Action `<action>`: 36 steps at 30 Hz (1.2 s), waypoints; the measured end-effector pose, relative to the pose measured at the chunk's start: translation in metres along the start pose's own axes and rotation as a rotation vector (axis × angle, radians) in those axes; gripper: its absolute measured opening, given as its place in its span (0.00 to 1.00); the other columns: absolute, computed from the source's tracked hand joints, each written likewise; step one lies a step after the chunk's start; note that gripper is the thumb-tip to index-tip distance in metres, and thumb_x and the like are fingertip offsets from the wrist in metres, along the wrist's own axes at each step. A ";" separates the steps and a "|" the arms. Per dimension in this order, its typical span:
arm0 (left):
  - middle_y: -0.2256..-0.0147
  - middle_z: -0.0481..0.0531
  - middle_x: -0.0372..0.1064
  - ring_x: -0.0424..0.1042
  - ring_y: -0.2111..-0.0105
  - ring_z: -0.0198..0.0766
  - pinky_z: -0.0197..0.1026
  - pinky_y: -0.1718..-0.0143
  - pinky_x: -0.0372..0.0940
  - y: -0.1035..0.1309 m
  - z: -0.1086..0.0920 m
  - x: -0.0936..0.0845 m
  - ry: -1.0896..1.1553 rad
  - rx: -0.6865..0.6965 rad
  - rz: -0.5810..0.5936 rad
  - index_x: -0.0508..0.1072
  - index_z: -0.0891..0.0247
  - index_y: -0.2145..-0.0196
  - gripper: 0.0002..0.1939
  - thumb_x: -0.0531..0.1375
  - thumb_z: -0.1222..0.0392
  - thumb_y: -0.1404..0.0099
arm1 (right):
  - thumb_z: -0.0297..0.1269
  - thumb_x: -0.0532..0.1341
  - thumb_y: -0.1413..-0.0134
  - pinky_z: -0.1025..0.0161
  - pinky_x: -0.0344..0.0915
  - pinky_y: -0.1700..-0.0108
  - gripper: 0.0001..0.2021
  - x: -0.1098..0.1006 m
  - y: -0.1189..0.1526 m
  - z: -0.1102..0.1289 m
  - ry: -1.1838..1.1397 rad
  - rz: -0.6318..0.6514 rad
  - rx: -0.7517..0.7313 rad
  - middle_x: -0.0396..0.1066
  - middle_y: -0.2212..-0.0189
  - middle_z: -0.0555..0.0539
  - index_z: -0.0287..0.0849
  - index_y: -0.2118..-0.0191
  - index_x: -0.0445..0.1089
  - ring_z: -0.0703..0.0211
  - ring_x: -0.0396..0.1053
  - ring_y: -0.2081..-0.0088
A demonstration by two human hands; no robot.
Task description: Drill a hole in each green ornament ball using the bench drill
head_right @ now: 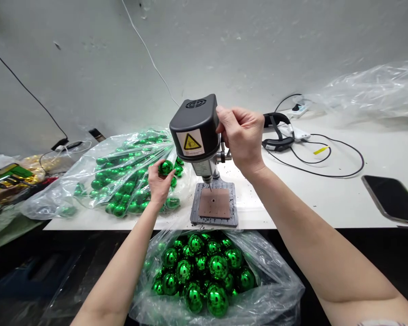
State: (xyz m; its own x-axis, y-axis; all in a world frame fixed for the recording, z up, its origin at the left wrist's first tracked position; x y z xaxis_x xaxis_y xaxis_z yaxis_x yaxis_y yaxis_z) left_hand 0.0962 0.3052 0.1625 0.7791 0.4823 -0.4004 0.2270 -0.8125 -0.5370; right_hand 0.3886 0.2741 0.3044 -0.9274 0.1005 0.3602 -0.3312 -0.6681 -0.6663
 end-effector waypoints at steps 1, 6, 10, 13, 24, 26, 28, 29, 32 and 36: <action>0.54 0.55 0.68 0.73 0.61 0.41 0.44 0.58 0.70 0.004 -0.006 0.002 0.123 -0.052 0.030 0.68 0.56 0.44 0.27 0.66 0.54 0.40 | 0.36 0.66 0.44 0.66 0.40 0.87 0.20 0.000 0.000 0.000 0.004 0.000 -0.002 0.52 0.91 0.57 0.43 0.85 0.65 0.72 0.45 0.90; 0.59 0.56 0.74 0.74 0.71 0.36 0.41 0.69 0.70 0.048 -0.020 0.044 0.629 -0.399 0.414 0.66 0.61 0.44 0.28 0.64 0.48 0.38 | 0.44 0.66 0.44 0.66 0.40 0.87 0.22 0.001 0.000 0.002 0.041 0.002 -0.029 0.51 0.91 0.57 0.43 0.85 0.63 0.72 0.45 0.89; 0.61 0.57 0.75 0.74 0.74 0.34 0.37 0.73 0.68 0.083 -0.011 0.066 0.720 -0.575 0.511 0.71 0.66 0.50 0.28 0.69 0.48 0.42 | 0.50 0.66 0.44 0.67 0.40 0.86 0.25 0.001 0.000 0.001 0.057 -0.007 0.007 0.50 0.91 0.57 0.43 0.85 0.62 0.72 0.44 0.89; 0.63 0.55 0.76 0.72 0.74 0.33 0.34 0.77 0.63 0.095 -0.001 0.076 0.668 -0.600 0.491 0.71 0.67 0.48 0.33 0.71 0.45 0.46 | 0.51 0.65 0.44 0.66 0.41 0.85 0.25 0.002 -0.002 0.001 0.055 0.022 0.016 0.49 0.90 0.56 0.43 0.85 0.62 0.72 0.45 0.88; 0.60 0.54 0.76 0.72 0.65 0.37 0.38 0.62 0.66 0.103 0.008 0.101 0.526 -0.430 0.494 0.72 0.65 0.48 0.32 0.72 0.54 0.50 | 0.57 0.66 0.48 0.63 0.41 0.83 0.27 0.002 -0.005 -0.003 0.038 0.019 0.018 0.48 0.90 0.56 0.45 0.85 0.61 0.69 0.45 0.86; 0.60 0.53 0.76 0.71 0.67 0.36 0.37 0.64 0.65 0.104 0.006 0.103 0.498 -0.406 0.489 0.72 0.65 0.49 0.32 0.72 0.55 0.51 | 0.58 0.65 0.47 0.63 0.43 0.82 0.27 0.002 -0.006 -0.003 0.062 0.043 0.010 0.47 0.90 0.56 0.45 0.85 0.60 0.69 0.45 0.86; 0.64 0.51 0.74 0.69 0.70 0.34 0.36 0.68 0.63 0.106 0.003 0.105 0.455 -0.371 0.492 0.73 0.64 0.49 0.31 0.72 0.55 0.51 | 0.59 0.64 0.46 0.62 0.44 0.82 0.27 0.003 -0.007 -0.004 0.085 0.069 0.005 0.46 0.89 0.56 0.45 0.84 0.60 0.69 0.46 0.85; 0.68 0.49 0.73 0.67 0.73 0.33 0.36 0.71 0.61 0.107 0.001 0.105 0.414 -0.347 0.498 0.73 0.64 0.50 0.31 0.72 0.54 0.51 | 0.59 0.63 0.45 0.62 0.44 0.82 0.27 0.003 -0.007 -0.005 0.090 0.077 0.006 0.46 0.89 0.56 0.45 0.84 0.60 0.69 0.45 0.85; 0.77 0.43 0.63 0.60 0.78 0.32 0.35 0.75 0.55 0.111 -0.002 0.105 0.254 -0.266 0.500 0.74 0.63 0.49 0.31 0.72 0.51 0.50 | 0.58 0.63 0.45 0.63 0.43 0.83 0.28 0.003 -0.007 -0.003 0.076 0.047 0.000 0.46 0.90 0.56 0.45 0.85 0.59 0.70 0.45 0.86; 0.78 0.42 0.61 0.60 0.77 0.33 0.35 0.75 0.55 0.116 -0.001 0.105 0.178 -0.222 0.481 0.73 0.61 0.47 0.31 0.71 0.51 0.47 | 0.53 0.66 0.45 0.64 0.40 0.85 0.27 0.003 -0.006 0.000 0.041 -0.003 0.004 0.46 0.91 0.57 0.44 0.86 0.60 0.71 0.43 0.88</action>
State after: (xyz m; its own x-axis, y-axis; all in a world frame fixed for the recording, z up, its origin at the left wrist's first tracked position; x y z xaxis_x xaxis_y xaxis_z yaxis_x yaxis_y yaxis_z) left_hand 0.2049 0.2608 0.0590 0.9074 -0.0070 -0.4201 -0.0762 -0.9860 -0.1480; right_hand 0.3876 0.2780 0.3096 -0.9327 0.1323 0.3354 -0.3334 -0.6710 -0.6623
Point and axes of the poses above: each hand's wrist, its own y-axis away from the middle knuckle, its own x-axis out of the palm, z = x × y, the point moved 6 cm from there along -y, towards the middle knuckle
